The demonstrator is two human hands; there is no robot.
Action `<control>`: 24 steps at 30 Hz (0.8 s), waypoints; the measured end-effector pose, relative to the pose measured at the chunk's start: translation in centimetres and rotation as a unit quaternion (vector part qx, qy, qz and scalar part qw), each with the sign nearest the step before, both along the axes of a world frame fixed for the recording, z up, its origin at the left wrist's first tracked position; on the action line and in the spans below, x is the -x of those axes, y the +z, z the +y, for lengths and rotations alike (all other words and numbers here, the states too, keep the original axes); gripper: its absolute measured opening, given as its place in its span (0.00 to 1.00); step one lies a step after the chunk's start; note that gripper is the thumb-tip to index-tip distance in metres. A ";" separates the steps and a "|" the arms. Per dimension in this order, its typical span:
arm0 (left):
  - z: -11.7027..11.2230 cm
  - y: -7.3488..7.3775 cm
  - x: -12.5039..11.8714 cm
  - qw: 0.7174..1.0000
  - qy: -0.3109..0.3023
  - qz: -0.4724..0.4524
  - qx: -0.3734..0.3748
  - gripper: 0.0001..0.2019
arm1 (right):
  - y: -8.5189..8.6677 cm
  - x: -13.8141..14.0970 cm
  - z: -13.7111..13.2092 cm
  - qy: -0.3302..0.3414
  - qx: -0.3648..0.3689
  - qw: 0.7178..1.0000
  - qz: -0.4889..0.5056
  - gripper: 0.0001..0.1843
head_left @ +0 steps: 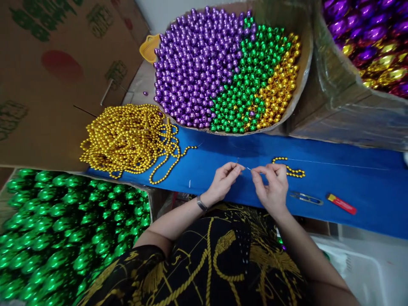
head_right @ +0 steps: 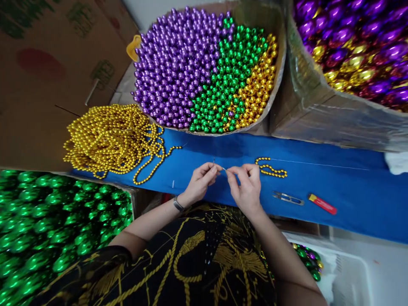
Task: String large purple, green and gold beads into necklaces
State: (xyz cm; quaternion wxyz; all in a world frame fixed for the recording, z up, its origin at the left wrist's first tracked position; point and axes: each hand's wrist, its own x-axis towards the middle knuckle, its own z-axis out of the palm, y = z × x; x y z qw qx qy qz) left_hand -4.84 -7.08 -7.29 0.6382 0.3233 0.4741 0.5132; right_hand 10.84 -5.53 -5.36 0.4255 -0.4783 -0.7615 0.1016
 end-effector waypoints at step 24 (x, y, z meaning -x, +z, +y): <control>-0.7 0.5 -0.3 0.991 -0.017 0.084 -0.099 0.16 | 0.3 1.0 -0.5 0.056 -0.081 0.995 0.011 0.10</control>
